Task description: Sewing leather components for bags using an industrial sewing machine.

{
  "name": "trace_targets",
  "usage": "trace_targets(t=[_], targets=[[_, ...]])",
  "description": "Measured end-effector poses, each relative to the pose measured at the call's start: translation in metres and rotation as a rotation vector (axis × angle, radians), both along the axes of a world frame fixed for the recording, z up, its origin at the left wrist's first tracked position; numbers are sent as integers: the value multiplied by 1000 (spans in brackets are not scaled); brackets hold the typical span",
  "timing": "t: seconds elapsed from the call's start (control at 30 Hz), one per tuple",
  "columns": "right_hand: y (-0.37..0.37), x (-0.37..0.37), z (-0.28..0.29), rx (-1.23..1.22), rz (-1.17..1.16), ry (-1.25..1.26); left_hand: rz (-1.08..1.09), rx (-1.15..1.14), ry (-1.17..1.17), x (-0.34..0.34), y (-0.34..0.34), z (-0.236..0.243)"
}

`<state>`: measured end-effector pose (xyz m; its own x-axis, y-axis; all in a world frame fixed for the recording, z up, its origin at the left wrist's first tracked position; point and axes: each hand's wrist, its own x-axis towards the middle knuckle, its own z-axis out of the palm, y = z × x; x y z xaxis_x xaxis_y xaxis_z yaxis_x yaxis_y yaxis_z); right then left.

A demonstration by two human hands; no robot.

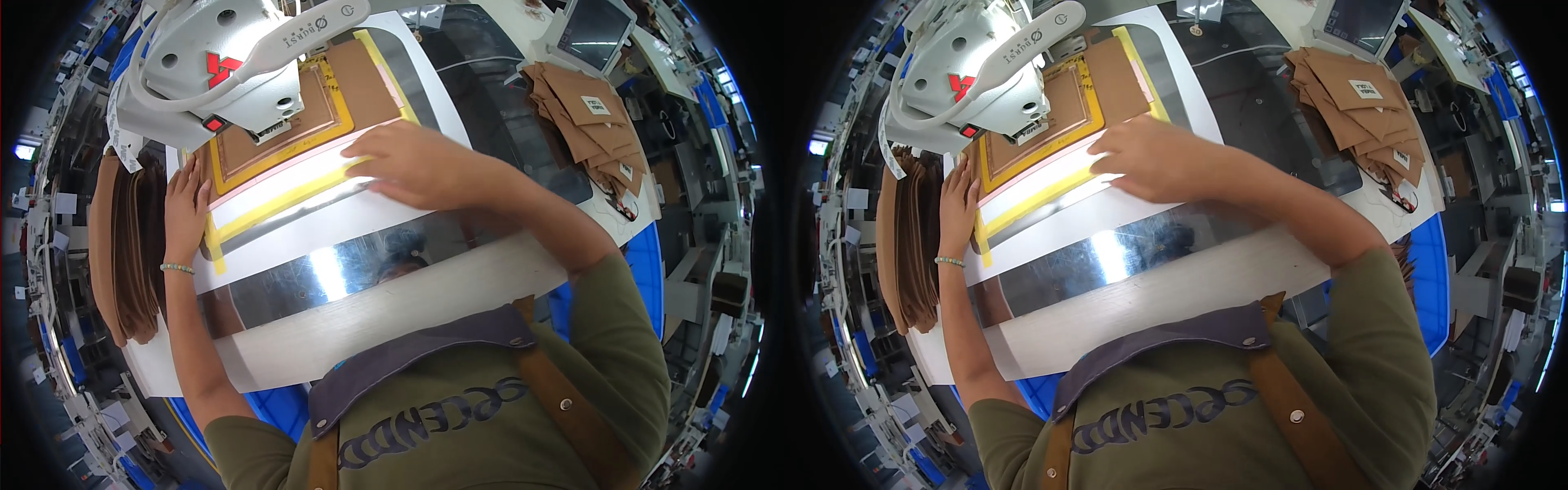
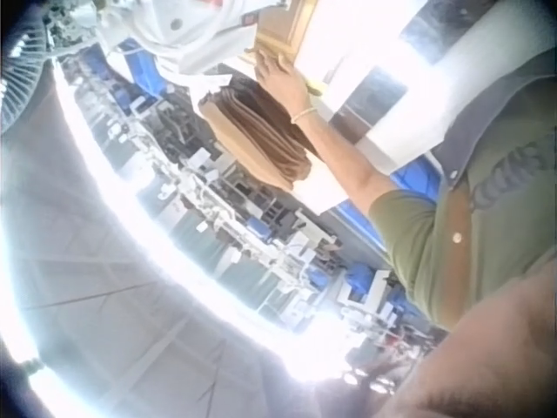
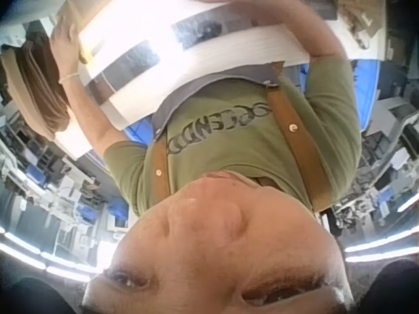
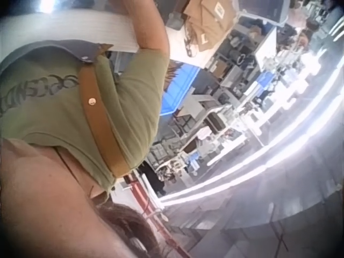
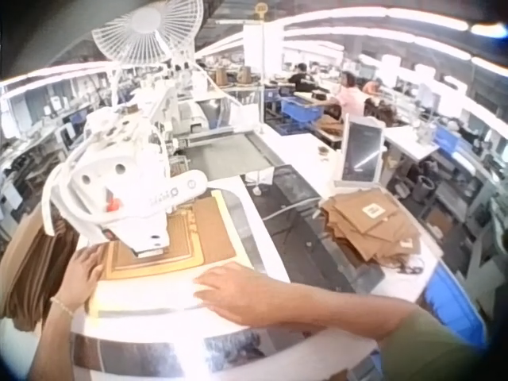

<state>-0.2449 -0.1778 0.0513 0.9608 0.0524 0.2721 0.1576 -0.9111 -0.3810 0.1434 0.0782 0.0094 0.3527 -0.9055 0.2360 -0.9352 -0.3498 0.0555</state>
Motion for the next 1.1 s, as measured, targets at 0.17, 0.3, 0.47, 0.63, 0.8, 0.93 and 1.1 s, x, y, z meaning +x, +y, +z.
trace_targets(t=[0.17, 0.3, 0.47, 0.63, 0.8, 0.93, 1.1], targets=[[42, 43, -11, -183, 141, 114, -42, -43, -23, -29, -31, -7], [44, 46, -22, -304, 122, 97, -86, -99, -45, -56, -60, -13], [33, 24, -30, -329, 4, 123, -40, -142, -14, -80, -82, -17], [12, 5, -36, -206, -57, 48, 34, -261, 32, -111, -106, -15], [4, 10, -39, -176, -64, -32, 46, -304, 40, -98, -105, -18], [12, 17, -38, -191, -94, -127, 245, -590, 595, -33, -62, -25], [3, 11, -44, -166, -104, -93, 197, -496, 667, -65, 17, 18]])
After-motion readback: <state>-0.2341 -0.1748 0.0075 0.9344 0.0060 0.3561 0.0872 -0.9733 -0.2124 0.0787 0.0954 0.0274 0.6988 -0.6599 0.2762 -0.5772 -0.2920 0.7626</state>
